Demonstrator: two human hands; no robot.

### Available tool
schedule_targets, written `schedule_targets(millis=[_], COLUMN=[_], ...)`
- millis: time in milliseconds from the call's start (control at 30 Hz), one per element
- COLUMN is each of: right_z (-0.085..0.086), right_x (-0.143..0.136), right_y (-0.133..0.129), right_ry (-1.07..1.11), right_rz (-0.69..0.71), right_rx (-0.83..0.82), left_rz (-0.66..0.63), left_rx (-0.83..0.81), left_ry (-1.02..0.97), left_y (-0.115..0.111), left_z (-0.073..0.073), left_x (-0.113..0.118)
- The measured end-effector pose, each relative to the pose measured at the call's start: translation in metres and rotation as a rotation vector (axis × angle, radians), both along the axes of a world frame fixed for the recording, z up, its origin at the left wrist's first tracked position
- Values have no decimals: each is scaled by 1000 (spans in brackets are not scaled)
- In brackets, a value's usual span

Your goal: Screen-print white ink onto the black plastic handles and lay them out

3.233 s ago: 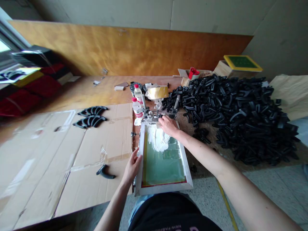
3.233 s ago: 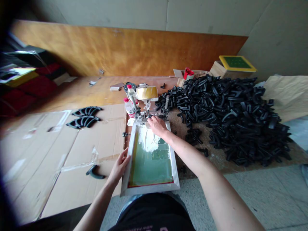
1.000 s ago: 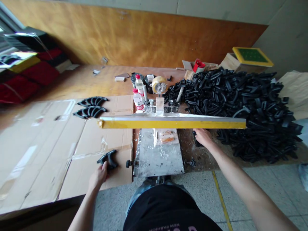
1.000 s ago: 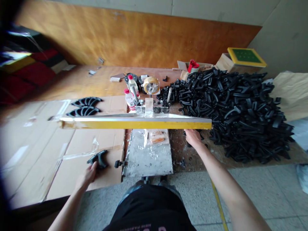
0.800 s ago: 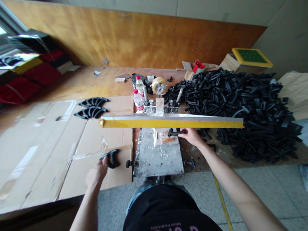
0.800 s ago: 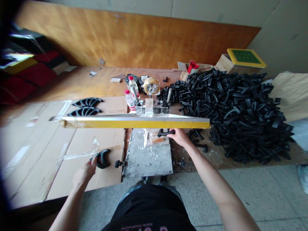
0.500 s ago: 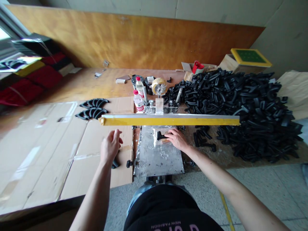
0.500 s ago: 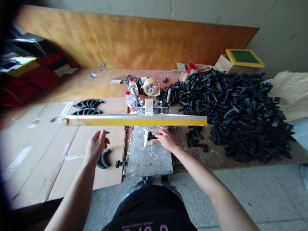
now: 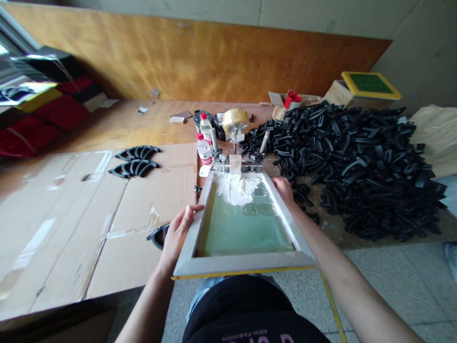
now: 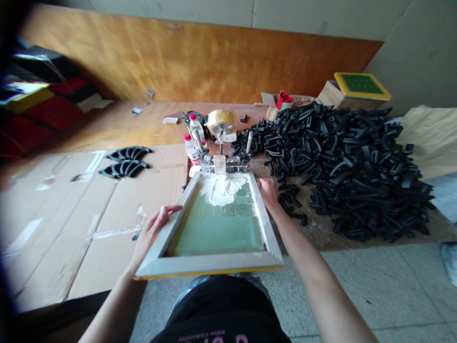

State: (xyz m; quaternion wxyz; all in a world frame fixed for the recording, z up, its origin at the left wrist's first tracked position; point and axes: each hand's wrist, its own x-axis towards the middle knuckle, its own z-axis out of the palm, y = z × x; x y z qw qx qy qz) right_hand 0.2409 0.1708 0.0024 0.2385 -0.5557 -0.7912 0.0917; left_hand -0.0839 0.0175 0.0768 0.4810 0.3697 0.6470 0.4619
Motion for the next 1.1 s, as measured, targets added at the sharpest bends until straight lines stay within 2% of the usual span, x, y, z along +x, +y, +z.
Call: schedule_targets(millis=[67,100,167,233,333,433,533,600,667,733,833,900,933,1000,1100], right_z=[15,22,34,40,39,31,22,18,15,16,25,32,34,34,25], right_x=[-4,-15,-49,-86,-117,-113,-98,-94,-95,-93,-84,-78,-76,-77,-79], right_y=[12,16,23,26,27,27,25,18,5,-12,-29,-30,-28,-25,-28], right_ry=[36,51,32,-73,-263,-344,-364,-378,-390,-392,-358,-326,-310,-284,-277], right_rz=[-105,-99,25,173,281,278,183,171,259,426,675,762,763,678,595], right_rx=[77,118,159,111,-23,-64,-12,17,22,20,16,-9,-23,-22,36], left_rz=[-50,-58,-70,-80,-95,-77,21,60,42,6,-1,22,31,34,8], left_rx=[-86,-111,-132,-136,-140,-144,-156,-170,-172,-164,-153,-147,-144,-142,-150], left_ry=[-5,-17,-12,34,65,51,16,3,21,50,60,40,30,11,-2], left_y=[-13,-17,-19,-18,-16,-16,-17,-17,-16,-16,-17,-17,-18,-18,-18], left_z=[-28,-43,-72,-95,-112,-113,-109,-108,-108,-110,-112,-110,-109,-106,-100], left_x=[-2,-2,-1,-1,-2,-2,0,2,2,2,2,3,3,4,6])
